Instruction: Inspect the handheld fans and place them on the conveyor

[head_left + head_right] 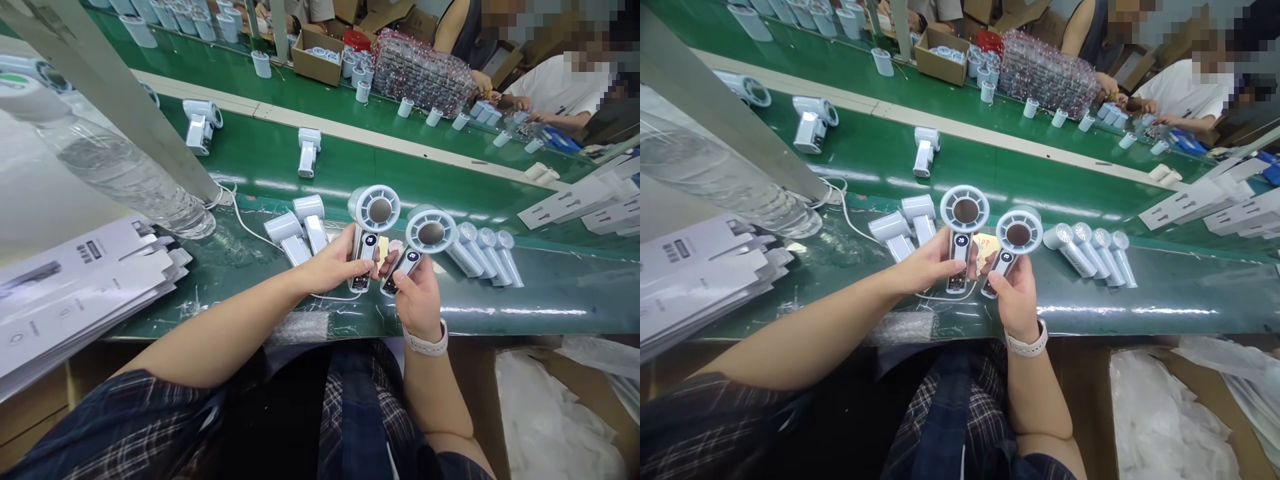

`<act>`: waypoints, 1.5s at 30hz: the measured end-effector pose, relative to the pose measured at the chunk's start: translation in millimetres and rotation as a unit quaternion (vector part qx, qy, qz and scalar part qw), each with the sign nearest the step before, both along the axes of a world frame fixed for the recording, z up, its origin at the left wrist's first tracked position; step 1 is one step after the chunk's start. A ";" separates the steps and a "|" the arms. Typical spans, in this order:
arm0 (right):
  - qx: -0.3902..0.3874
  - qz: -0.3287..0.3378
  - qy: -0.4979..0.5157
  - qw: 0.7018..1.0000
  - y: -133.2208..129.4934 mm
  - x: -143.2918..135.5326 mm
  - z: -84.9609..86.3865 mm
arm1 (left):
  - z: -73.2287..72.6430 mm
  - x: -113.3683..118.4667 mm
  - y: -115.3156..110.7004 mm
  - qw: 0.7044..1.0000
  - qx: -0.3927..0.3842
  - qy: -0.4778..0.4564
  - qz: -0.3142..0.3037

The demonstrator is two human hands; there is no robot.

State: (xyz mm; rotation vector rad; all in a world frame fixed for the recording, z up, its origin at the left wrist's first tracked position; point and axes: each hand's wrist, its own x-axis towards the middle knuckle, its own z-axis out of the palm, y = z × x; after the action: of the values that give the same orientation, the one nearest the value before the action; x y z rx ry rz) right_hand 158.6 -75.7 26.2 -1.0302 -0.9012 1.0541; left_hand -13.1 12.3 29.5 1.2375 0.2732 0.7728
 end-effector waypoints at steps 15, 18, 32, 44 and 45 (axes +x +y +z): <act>-0.004 0.024 0.011 1.000 -3.1 -3.7 5.8 | -2.7 4.9 4.6 0.997 -0.051 0.028 0.047; 0.000 0.014 0.002 1.000 -3.8 -3.6 4.8 | -3.1 5.7 6.8 0.994 -0.058 0.040 0.085; -0.005 -0.004 -0.010 1.000 -6.6 -9.8 6.8 | 2.4 5.1 2.6 0.999 -0.026 -0.006 0.031; -0.047 -0.008 0.017 0.999 -5.8 -11.0 7.5 | -0.8 6.5 4.2 0.996 -0.031 0.039 0.068; -0.049 -0.012 0.025 0.998 -6.0 -11.5 8.3 | -0.2 6.1 4.5 0.996 -0.035 0.044 0.070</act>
State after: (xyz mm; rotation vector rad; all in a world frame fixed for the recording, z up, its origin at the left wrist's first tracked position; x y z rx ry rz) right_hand 147.1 -81.7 34.4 -1.0884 -0.8018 1.1086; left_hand -7.0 16.8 29.3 1.1971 0.4596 0.8219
